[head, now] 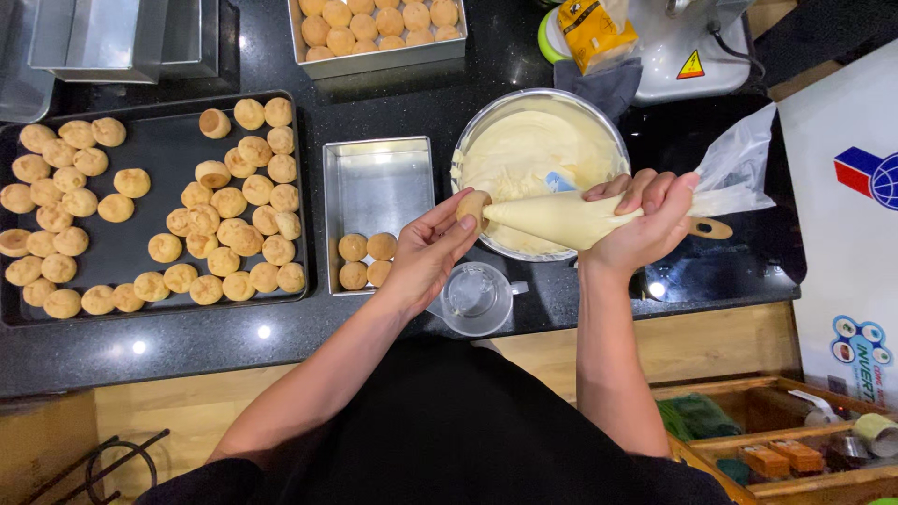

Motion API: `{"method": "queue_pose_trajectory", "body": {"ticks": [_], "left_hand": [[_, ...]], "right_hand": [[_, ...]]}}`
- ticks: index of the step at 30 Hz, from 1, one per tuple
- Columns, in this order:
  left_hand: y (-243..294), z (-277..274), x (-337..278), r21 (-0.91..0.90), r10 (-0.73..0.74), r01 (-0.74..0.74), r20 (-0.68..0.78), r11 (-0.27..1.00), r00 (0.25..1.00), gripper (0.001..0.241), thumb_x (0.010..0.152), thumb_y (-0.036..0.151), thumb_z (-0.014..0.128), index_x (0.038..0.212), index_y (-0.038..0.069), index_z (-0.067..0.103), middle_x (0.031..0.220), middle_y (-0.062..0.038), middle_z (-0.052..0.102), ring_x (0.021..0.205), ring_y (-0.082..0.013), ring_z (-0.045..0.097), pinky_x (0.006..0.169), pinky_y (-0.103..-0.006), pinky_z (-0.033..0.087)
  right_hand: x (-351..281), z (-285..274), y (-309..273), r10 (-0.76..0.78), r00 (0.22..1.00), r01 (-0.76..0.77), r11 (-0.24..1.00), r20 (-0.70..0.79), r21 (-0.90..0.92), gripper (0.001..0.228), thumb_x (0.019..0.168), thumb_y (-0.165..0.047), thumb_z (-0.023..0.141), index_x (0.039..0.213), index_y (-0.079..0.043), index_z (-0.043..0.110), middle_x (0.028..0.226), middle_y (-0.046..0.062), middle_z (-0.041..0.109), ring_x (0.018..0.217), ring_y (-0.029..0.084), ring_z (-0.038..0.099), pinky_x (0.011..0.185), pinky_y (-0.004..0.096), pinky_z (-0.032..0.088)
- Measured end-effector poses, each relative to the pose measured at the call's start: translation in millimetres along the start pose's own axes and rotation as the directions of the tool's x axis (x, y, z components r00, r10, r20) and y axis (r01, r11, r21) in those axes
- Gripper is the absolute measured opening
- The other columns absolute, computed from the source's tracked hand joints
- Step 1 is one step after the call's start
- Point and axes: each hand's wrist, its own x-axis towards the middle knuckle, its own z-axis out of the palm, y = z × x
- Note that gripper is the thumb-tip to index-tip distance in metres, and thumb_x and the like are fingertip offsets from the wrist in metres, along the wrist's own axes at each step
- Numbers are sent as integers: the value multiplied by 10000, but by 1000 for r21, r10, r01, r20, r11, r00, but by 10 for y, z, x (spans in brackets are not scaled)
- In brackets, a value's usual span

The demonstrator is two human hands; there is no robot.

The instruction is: The person fills a piping bag with cream from a bowl, then pipes the cream into several small pastry shells, placing each one into a metal tray.

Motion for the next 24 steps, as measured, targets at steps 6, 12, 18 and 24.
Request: {"method": "queue_pose_trajectory", "body": {"ticks": [6, 12, 18, 24], "left_hand": [[0, -12, -4, -8, -2, 2, -4, 1000, 1000, 504, 983, 67, 659, 1469, 19, 536, 1387, -109, 644, 1215, -137, 634, 1069, -283, 525], [20, -31, -27, -18, 4, -4, -6, 1000, 1000, 510, 981, 61, 662, 1473, 24, 533, 1392, -111, 639, 1219, -138, 632, 1063, -280, 525], [46, -41, -41, 4, -8, 8, -28, 1000, 1000, 510, 976, 62, 659, 1469, 27, 533, 1399, -119, 626, 1225, -144, 628, 1076, -284, 528], [41, -56, -33, -24, 1, -1, -2, 1000, 1000, 512, 985, 59, 651, 1476, 7, 518, 1415, -126, 615, 1253, -159, 618, 1086, -291, 522]], "right_hand": [[-13, 11, 18, 0, 999, 1, 1000, 37, -27, 503, 1144, -381, 432, 717, -148, 305, 585, 30, 328, 467, 193, 341, 480, 383, 415], [-40, 12, 18, 26, 999, -26, 1000, 38, -5, 497, 1148, -378, 426, 723, -152, 302, 579, 28, 327, 468, 176, 318, 471, 369, 380], [-58, -9, 25, 20, 999, -20, 1000, 31, -6, 484, 1151, -367, 424, 735, -148, 308, 581, 28, 328, 473, 176, 322, 478, 366, 371], [-42, -47, 55, 25, 1000, -25, 1000, 2, 10, 481, 1145, -366, 427, 732, -150, 309, 581, 26, 323, 481, 178, 336, 478, 370, 384]]}}
